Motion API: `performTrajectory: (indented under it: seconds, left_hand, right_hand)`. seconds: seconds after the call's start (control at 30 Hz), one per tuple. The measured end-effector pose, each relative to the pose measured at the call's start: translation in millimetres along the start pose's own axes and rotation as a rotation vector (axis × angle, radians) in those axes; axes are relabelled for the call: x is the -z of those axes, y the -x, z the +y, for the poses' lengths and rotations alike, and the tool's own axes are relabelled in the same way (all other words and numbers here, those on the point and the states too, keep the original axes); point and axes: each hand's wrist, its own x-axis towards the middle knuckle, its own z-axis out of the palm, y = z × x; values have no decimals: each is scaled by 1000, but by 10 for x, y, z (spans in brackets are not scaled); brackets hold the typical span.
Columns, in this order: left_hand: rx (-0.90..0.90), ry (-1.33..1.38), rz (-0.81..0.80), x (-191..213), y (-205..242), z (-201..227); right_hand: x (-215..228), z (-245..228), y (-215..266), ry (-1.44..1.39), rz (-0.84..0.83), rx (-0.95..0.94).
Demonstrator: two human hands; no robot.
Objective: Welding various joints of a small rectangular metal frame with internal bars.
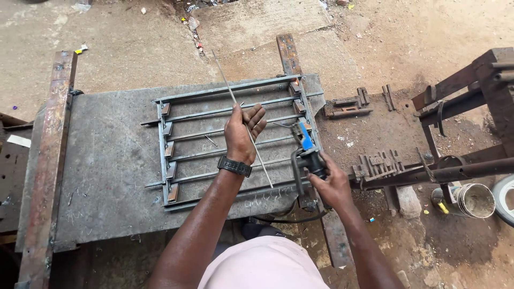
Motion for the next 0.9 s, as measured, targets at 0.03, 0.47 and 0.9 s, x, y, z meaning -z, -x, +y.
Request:
performTrajectory:
  seconds: [0.03, 0.47, 0.9]
  left_hand:
    - [0, 1, -5, -66, 93, -48]
    - [115, 121, 7, 310, 1248, -893]
    - [-32, 153, 480, 1705, 2215, -753]
  right_hand:
    - [41, 300, 38, -1, 5, 1]
    - [1036, 1995, 2098, -786, 210, -115]
    - [3394, 2990, 2618, -296, 318, -327]
